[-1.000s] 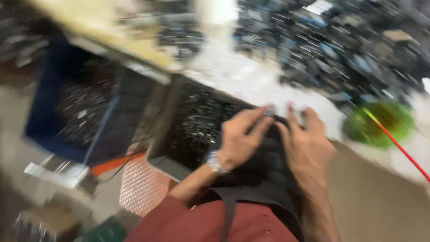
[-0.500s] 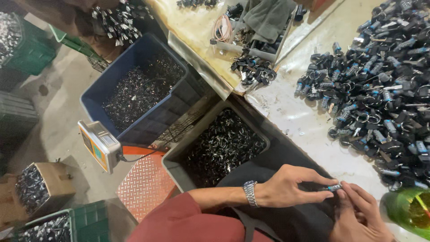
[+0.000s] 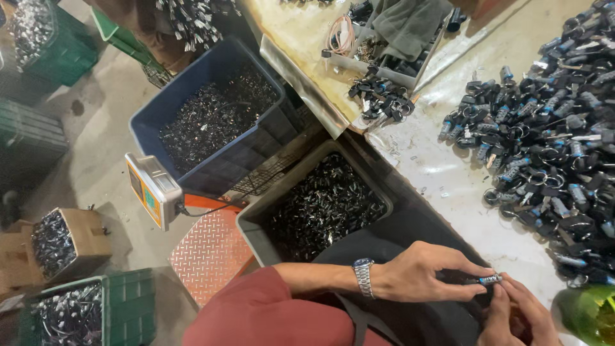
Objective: The person picks small metal lock components one at a time from a pile on the workbench, applies liquid to each part with a brush dipped into a green cup, and places the treated parts into a bin below the bench.
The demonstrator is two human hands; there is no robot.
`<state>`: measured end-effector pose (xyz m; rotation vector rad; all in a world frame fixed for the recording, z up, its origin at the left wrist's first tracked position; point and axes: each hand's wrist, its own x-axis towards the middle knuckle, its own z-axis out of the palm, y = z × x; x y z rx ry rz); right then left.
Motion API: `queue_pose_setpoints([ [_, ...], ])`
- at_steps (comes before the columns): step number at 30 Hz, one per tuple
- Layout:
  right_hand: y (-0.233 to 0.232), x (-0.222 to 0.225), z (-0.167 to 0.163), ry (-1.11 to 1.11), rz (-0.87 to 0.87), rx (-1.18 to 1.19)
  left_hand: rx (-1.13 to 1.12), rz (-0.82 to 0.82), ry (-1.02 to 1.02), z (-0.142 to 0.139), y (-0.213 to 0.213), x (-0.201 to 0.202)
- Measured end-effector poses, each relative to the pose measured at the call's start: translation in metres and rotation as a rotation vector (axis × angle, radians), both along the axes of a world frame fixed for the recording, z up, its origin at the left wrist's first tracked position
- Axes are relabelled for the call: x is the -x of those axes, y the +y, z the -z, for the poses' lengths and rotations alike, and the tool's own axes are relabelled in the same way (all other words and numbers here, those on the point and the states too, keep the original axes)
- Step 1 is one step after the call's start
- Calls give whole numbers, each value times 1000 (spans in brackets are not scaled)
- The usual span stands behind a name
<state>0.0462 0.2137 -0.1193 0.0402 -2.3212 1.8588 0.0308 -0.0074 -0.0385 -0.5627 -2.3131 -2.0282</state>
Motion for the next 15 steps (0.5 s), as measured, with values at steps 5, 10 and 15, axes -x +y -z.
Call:
queue_pose_setpoints([
  [5, 23, 6, 25, -55, -16, -279, 238, -58, 272, 0, 1, -1],
  [10, 21, 0, 19, -104, -41, -21, 331, -56, 407, 5, -1, -1],
  [15, -9, -21, -12, -40, 87, 98, 252, -16, 331, 6, 0, -1],
])
